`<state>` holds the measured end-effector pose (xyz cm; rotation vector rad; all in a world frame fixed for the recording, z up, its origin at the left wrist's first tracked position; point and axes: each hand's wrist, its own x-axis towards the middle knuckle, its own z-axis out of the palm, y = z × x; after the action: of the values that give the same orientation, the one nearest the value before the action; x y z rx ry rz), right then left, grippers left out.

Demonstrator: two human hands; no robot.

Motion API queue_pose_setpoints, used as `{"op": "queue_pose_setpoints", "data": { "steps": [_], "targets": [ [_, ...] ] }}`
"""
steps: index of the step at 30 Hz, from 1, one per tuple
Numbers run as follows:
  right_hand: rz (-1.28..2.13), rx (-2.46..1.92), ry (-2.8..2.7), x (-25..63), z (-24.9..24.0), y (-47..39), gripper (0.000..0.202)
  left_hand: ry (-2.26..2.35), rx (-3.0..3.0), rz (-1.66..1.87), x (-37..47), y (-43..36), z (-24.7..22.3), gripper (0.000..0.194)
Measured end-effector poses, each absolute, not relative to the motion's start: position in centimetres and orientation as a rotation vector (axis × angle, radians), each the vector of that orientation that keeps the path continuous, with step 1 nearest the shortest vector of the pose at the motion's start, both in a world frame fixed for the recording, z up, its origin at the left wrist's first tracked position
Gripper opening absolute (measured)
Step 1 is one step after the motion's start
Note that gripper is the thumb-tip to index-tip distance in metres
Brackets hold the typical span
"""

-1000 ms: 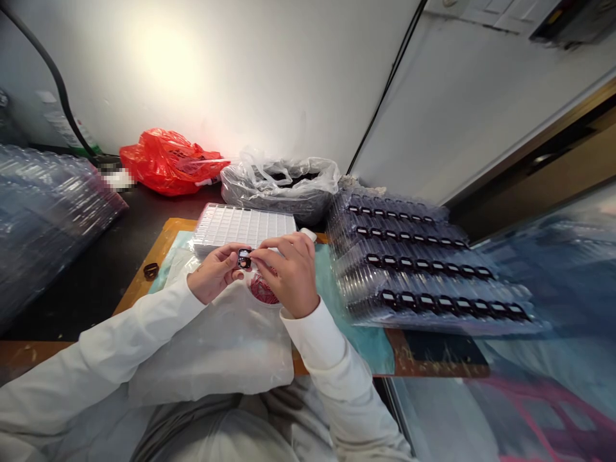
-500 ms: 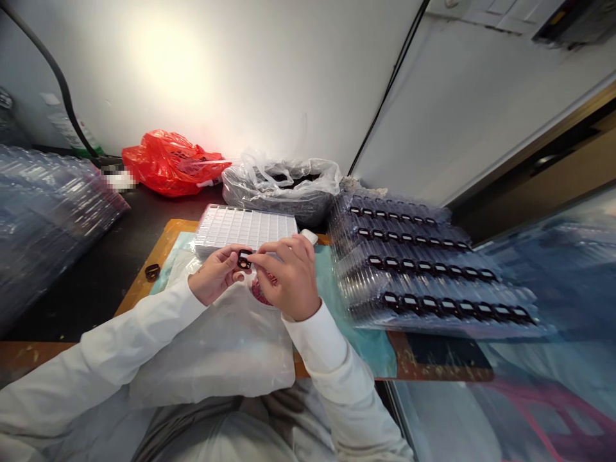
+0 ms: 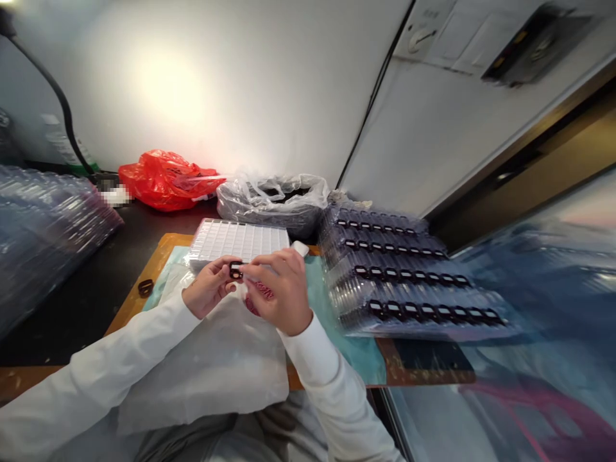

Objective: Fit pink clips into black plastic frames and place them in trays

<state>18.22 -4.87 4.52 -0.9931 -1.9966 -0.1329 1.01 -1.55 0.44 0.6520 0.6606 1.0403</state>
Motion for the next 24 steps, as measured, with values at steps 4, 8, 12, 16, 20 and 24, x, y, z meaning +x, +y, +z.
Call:
{"op": "queue_pose_setpoints", "data": {
  "steps": [4, 8, 12, 16, 20, 24],
  "targets": [
    [-0.212, -1.045, -2.087, 17.8, 5.4, -5.4, 0.006, 0.749, 0.623, 1.052, 1.0, -1.8, 1.0, 0.05],
    [-0.293, -1.095, -2.205, 17.4, 5.7, -5.6, 0.006, 0.843, 0.59, 1.025, 0.9, -1.8, 1.5, 0.051],
    [-0.354, -1.159, -2.248, 17.8, 7.1, -6.5, 0.006, 0.854, 0.611, 0.989, 0.8, -1.9, 2.2, 0.052],
    [-0.43, -1.207, -2.15, 22.2, 10.5, -7.4, 0.01, 0.844, 0.623, 0.964, 0.4, -1.7, 2.7, 0.055],
    [-0.536, -1.445, -2.111, 31.8, 14.1, -6.5, 0.014, 0.854, 0.615, 0.947, -0.1, -1.1, 2.7, 0.049],
    [-0.634, -1.917, -2.087, 42.8, 15.2, -4.3, 0.014, 0.86, 0.665, 0.855, -0.9, -0.6, 2.7, 0.044]
  ]
}}
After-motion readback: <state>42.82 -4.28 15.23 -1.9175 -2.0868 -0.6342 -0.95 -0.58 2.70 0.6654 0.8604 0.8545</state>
